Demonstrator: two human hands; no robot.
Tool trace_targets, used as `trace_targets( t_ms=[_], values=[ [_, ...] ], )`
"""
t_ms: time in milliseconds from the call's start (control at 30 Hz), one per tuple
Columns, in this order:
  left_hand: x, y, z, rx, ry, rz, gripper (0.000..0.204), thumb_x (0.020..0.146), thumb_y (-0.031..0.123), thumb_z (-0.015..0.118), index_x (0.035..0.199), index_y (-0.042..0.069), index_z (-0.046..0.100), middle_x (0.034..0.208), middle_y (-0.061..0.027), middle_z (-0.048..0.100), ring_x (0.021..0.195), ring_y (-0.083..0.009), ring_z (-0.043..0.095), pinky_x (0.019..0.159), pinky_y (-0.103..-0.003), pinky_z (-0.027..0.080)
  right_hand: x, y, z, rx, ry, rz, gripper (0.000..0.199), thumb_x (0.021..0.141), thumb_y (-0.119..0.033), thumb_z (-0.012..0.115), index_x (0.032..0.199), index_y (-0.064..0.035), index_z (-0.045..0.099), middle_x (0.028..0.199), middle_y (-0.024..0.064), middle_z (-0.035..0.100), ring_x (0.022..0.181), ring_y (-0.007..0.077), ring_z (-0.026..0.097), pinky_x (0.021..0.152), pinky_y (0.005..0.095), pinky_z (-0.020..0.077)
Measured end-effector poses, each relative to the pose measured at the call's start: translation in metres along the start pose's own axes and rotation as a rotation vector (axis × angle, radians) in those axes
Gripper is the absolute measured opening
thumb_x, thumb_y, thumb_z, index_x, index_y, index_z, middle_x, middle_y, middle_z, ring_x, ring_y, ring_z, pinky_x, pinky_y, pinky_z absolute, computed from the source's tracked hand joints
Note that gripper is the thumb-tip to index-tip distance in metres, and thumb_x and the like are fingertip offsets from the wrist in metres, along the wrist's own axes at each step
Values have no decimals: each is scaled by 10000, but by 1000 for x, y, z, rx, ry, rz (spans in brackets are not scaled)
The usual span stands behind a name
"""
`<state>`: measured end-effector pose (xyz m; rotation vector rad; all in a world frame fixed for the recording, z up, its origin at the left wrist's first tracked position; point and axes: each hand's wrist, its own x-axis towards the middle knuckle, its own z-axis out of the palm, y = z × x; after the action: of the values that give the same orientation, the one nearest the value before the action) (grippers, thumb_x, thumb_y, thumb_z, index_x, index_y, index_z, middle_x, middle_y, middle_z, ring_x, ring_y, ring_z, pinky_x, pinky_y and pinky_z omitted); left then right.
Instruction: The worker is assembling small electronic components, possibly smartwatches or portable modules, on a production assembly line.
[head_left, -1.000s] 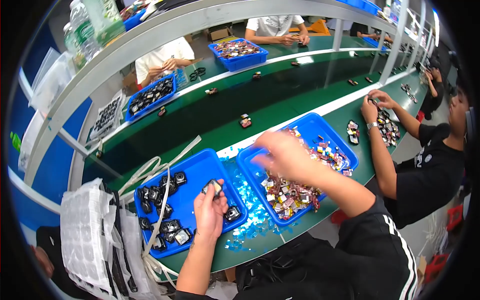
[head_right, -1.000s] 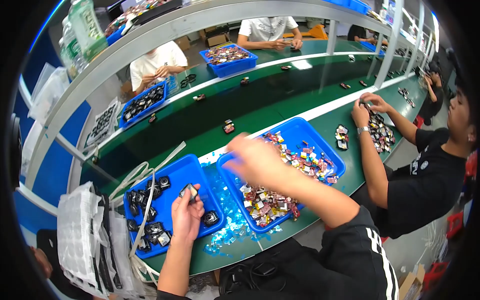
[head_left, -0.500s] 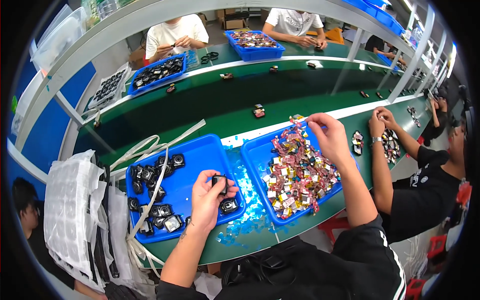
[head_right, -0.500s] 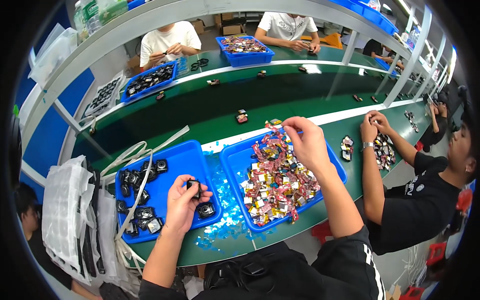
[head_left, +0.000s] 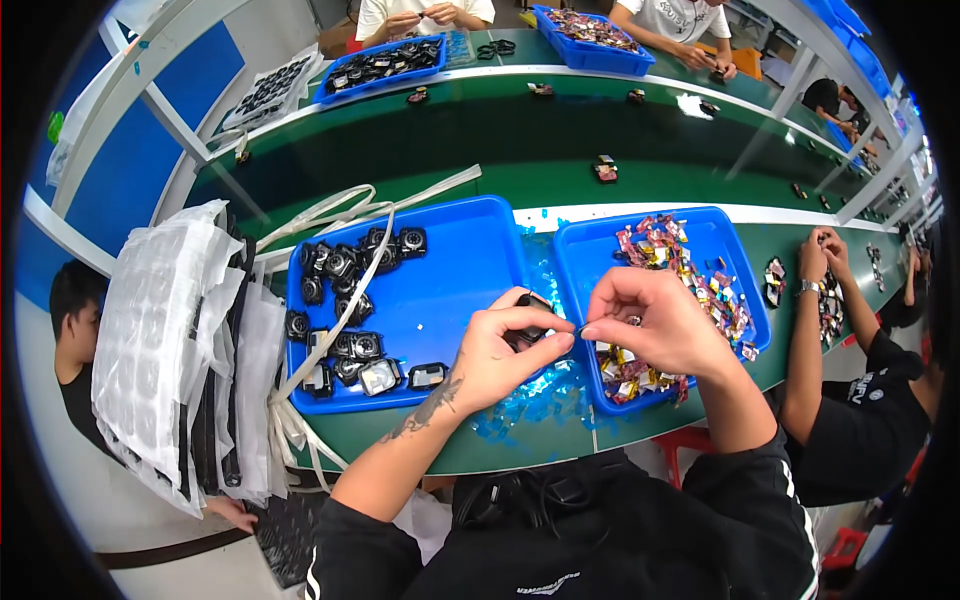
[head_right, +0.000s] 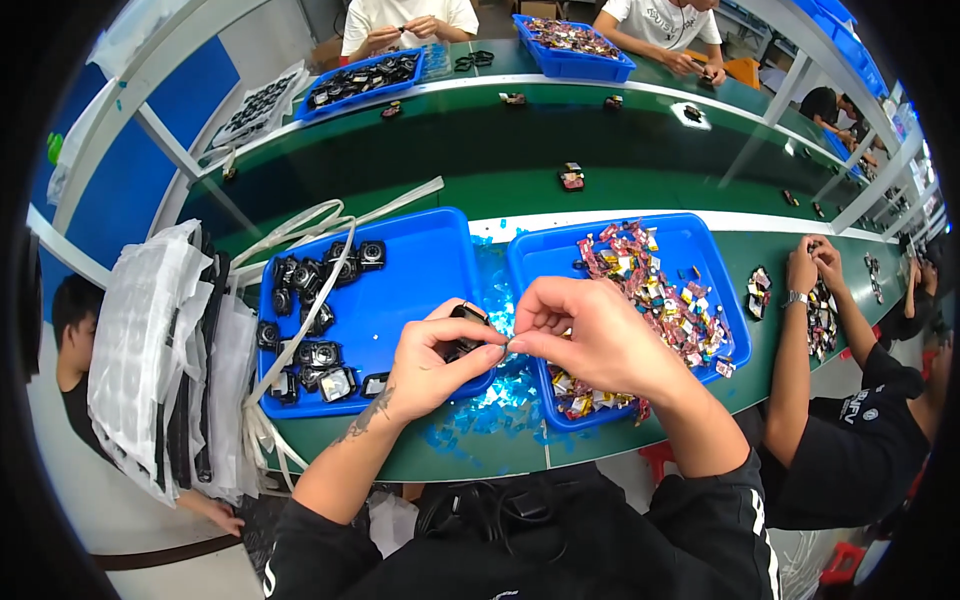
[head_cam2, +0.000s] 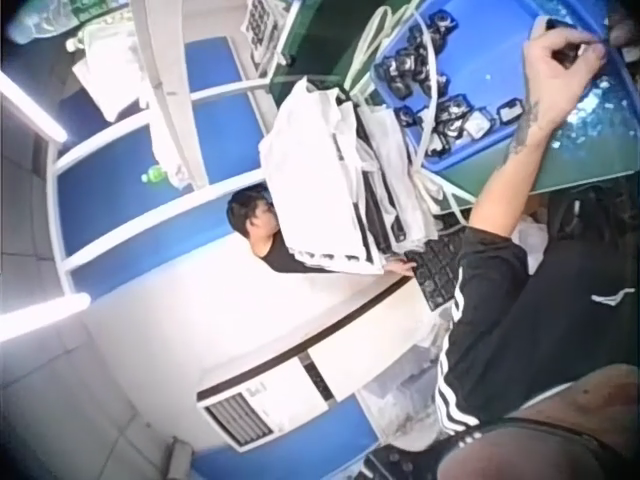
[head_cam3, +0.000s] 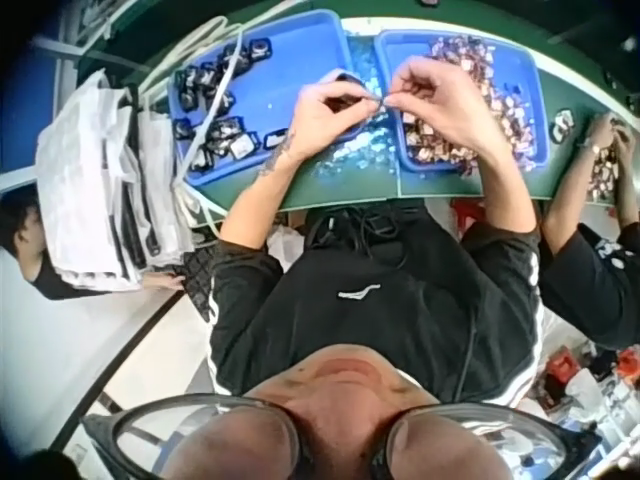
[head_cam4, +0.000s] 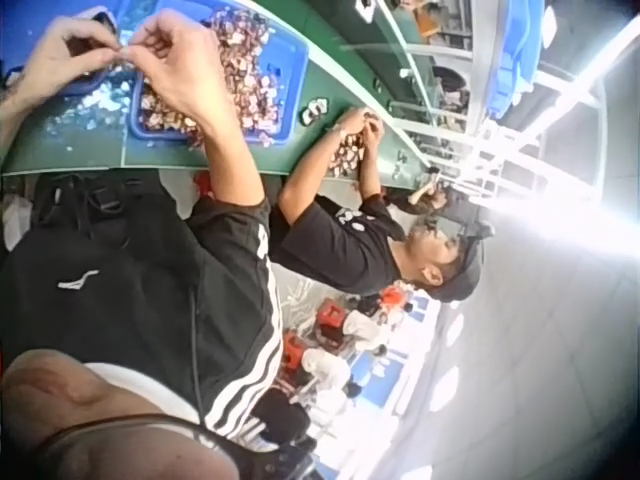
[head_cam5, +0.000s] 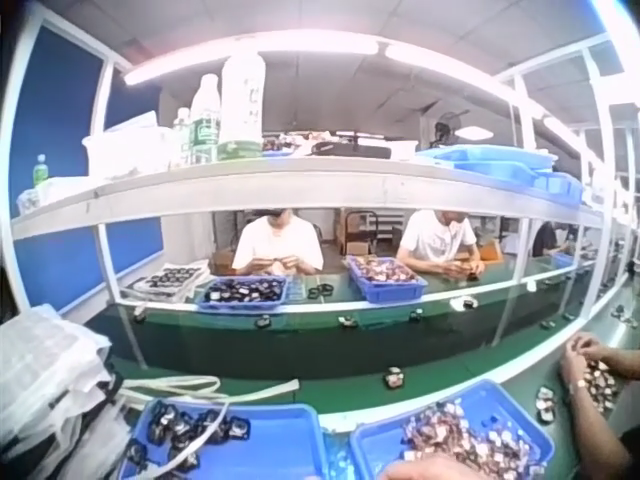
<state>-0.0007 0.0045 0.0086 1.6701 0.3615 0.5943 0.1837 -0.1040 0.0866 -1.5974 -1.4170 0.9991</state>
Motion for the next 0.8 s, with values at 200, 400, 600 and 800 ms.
trace_targets(
  t_ms=[200,400,600,800],
  values=[
    [-2,-1,1,-11,38,98,148,810,85,759,941,25,727,963,-42,611,778,-81,590,647,-205,467,4,2,10,51,35,39,129,836,-2,726,881,19,607,820,24,639,762,67,613,696,216,521],
    [-6,5,8,3,93,75,105,793,35,742,889,8,707,959,-47,610,782,-82,596,639,-212,477,4,12,19,5,87,-20,92,863,9,687,882,19,597,810,11,625,773,41,590,664,209,502],
    [-5,-7,10,28,219,25,96,796,51,732,874,3,704,935,-53,612,759,-84,601,643,-209,487,0,14,40,-500,269,-354,128,825,-72,690,856,-26,575,771,110,608,706,299,620,625,398,500],
    [2,-11,2,-187,248,-58,64,865,44,684,882,-17,690,891,-59,656,788,-109,585,687,-252,462,0,21,32,-625,227,-260,367,831,-23,661,1194,-51,612,856,131,600,791,297,632,705,378,522]
  ],
)
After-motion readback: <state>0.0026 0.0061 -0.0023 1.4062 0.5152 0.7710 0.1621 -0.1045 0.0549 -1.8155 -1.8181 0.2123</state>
